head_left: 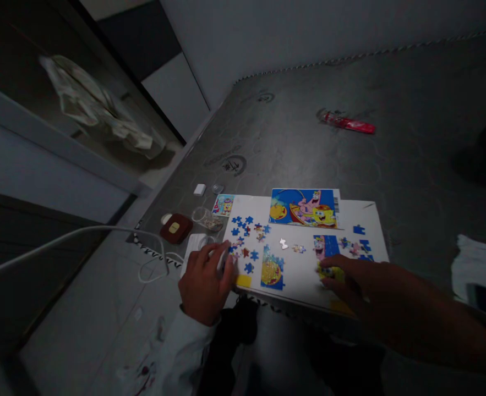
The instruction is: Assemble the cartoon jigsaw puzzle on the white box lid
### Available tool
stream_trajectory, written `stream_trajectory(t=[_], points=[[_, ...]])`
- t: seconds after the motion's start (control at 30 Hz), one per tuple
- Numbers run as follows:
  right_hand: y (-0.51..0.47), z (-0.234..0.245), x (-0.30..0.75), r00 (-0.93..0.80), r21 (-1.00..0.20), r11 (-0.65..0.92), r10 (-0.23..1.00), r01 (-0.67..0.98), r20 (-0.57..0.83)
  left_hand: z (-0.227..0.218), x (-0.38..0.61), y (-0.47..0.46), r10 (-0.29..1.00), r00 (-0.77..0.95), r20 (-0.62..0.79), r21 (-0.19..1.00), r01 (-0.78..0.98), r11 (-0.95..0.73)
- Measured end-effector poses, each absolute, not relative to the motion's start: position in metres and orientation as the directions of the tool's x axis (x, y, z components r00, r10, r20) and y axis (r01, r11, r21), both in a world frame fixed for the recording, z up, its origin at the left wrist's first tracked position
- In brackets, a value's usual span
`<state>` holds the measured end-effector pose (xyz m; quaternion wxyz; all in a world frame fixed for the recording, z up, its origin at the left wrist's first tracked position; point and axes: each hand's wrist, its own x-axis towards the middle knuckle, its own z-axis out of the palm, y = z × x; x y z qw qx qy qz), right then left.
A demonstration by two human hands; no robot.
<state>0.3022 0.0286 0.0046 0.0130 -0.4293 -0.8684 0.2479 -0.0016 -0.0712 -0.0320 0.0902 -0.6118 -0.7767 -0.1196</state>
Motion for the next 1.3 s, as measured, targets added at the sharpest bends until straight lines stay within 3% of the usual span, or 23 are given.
stream_trajectory(t=[0.17,0.37,0.73,1.03,1.17,1.3], points=[[0.027,0.004,0.304,-0.632,-0.447,0.523,0.763,0.726,-0.133,-0.044,0.000,-0.078,0.938,-0.212,0.275,0.029,0.977,0.213],[0.028,0.007,0.307,-0.631,-0.458,0.525,0.768,0.717,-0.107,-0.051,-0.003,-0.077,0.914,-0.269,0.304,0.071,0.963,0.259],[0.032,0.003,0.303,-0.660,-0.385,0.584,0.745,0.714,-0.096,-0.069,0.007,-0.120,0.888,-0.333,0.317,0.308,0.922,0.235],[0.035,0.008,0.298,-0.645,-0.431,0.527,0.740,0.733,-0.192,-0.042,-0.001,-0.093,0.887,-0.281,0.366,0.267,0.945,0.190],[0.037,0.005,0.297,-0.639,-0.447,0.504,0.735,0.739,-0.227,-0.015,-0.013,-0.050,0.949,-0.221,0.227,0.190,0.965,0.180],[0.038,0.004,0.295,-0.630,-0.427,0.491,0.719,0.760,-0.294,0.006,-0.021,-0.018,0.962,-0.212,0.171,0.197,0.964,0.177]])
